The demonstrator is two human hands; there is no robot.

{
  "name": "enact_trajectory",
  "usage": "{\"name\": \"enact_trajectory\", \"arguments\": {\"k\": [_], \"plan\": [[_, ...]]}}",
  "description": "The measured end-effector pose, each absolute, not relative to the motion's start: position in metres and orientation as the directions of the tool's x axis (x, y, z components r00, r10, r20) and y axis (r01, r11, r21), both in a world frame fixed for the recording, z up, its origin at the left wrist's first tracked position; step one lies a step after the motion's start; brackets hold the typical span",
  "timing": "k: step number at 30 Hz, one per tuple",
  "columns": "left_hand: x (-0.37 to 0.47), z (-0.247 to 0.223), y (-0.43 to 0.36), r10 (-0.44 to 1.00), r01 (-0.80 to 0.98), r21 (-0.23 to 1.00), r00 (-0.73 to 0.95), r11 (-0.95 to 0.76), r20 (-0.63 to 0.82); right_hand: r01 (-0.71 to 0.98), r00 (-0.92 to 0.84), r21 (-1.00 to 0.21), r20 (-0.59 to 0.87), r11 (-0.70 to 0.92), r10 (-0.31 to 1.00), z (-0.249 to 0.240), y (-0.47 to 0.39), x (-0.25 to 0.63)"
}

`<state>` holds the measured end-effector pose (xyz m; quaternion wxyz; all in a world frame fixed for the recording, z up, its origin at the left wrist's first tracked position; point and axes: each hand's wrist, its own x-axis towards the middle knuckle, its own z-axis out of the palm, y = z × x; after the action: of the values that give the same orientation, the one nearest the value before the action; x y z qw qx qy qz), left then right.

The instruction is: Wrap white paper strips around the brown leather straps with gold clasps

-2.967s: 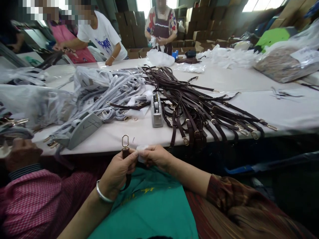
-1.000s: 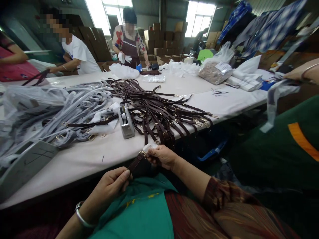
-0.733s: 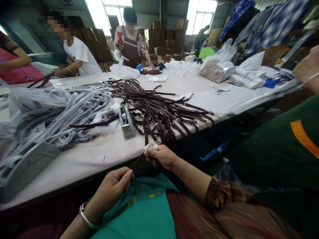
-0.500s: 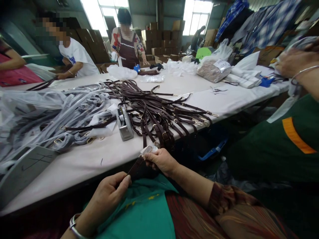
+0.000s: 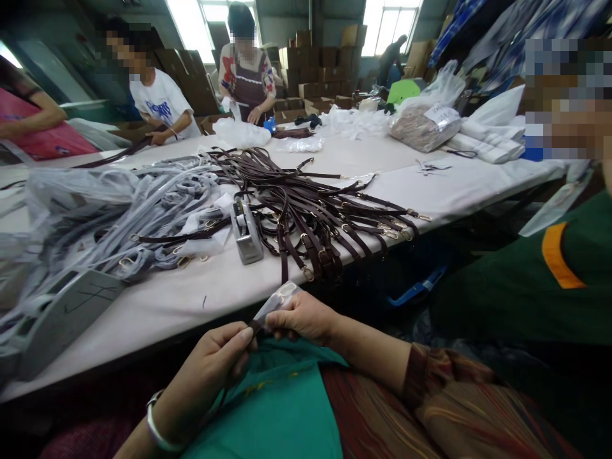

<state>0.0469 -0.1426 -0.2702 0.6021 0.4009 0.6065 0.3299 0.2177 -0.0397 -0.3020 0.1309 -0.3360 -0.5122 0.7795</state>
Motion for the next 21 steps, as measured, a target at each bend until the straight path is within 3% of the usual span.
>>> {"name": "enact_trajectory", "arguments": {"k": [4, 8, 14, 18, 21], "plan": [[0.056, -0.282, -0.135, 0.899, 0.05, 0.898, -0.055, 0.436, -0.434, 0.15, -0.729, -0.884, -0.402, -0.443, 0.554, -0.314, -0.051, 0.207], [0.057, -0.287, -0.129, 0.888, -0.115, 0.886, -0.051, 0.448, -0.456, 0.148, -0.701, -0.863, -0.436, -0.483, 0.564, -0.321, -0.054, 0.199], [0.05, -0.288, -0.126, 0.972, 0.351, 0.906, -0.071, 0.236, -0.226, 0.087, -0.673, -0.846, -0.439, -0.525, 0.596, -0.327, -0.066, 0.181], [0.043, -0.288, -0.134, 0.935, 0.298, 0.912, 0.124, 0.283, -0.331, -0.058, -0.587, -0.847, -0.398, -0.528, 0.704, -0.327, -0.061, 0.194], [0.03, -0.283, -0.142, 0.915, 0.311, 0.919, 0.242, 0.241, -0.322, -0.243, -0.374, -0.842, -0.377, -0.481, 0.847, -0.317, -0.033, 0.24]]}}
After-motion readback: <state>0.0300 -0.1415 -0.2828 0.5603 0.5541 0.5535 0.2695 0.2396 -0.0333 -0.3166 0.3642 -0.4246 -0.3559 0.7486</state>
